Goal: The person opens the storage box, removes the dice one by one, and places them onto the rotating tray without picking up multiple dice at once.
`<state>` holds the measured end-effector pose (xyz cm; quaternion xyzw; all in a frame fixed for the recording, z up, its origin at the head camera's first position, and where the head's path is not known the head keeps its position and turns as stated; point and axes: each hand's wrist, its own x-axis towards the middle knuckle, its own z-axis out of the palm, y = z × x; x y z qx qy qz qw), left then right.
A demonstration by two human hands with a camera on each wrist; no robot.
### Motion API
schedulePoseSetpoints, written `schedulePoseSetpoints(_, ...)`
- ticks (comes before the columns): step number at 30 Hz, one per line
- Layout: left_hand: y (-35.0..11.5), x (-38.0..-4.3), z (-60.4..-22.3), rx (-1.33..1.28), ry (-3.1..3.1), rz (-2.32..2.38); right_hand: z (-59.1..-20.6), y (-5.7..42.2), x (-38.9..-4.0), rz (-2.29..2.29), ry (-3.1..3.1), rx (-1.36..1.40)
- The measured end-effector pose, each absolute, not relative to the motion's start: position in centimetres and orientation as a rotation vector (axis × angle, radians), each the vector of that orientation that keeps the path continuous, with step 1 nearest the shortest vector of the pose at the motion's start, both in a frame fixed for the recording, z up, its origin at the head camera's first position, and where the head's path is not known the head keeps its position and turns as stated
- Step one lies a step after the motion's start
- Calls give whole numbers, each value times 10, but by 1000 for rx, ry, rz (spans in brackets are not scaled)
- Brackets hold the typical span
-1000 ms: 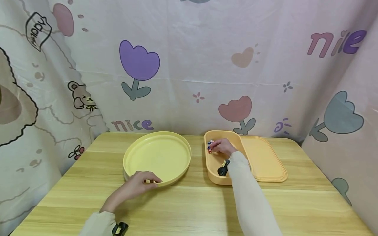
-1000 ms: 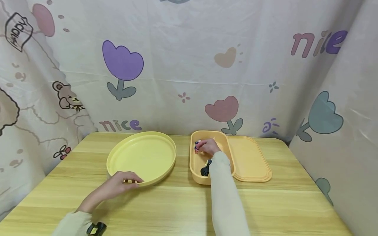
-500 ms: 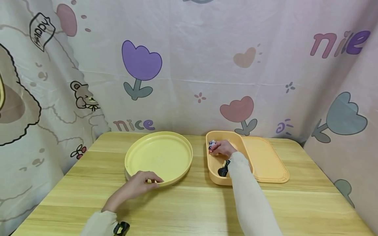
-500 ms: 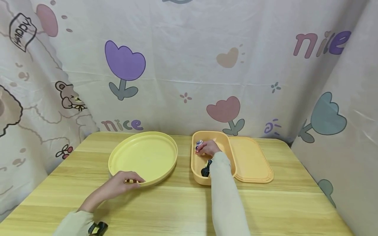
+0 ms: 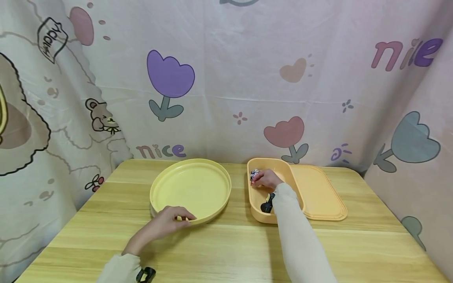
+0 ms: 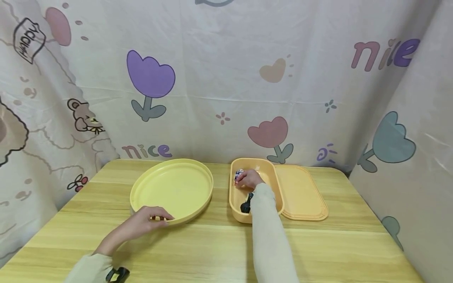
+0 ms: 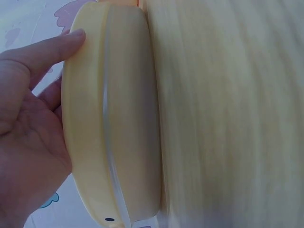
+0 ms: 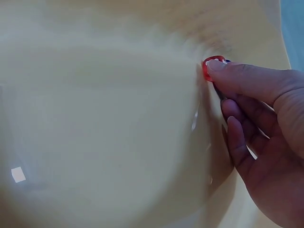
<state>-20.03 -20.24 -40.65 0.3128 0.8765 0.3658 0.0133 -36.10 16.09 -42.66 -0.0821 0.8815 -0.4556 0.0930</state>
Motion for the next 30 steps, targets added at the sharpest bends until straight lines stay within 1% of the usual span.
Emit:
schedulePoseSetpoints(7,-200,-201,-408,973,2720,1143,-427,168,-364,-1375,2576,-195)
schedulePoseSetpoints(12,-200,-201,-408,968,2734,1141,-424,172,-365,-1450,2496,-211)
schedulePoseSetpoints(21,-201,-200,-407,964,2738,1145,-389,180,-359,-1508,2597,-378)
schedulePoseSetpoints(30,-201,-200,-407,974,2739,1137,-357,187,-346,-1493,2700,-344)
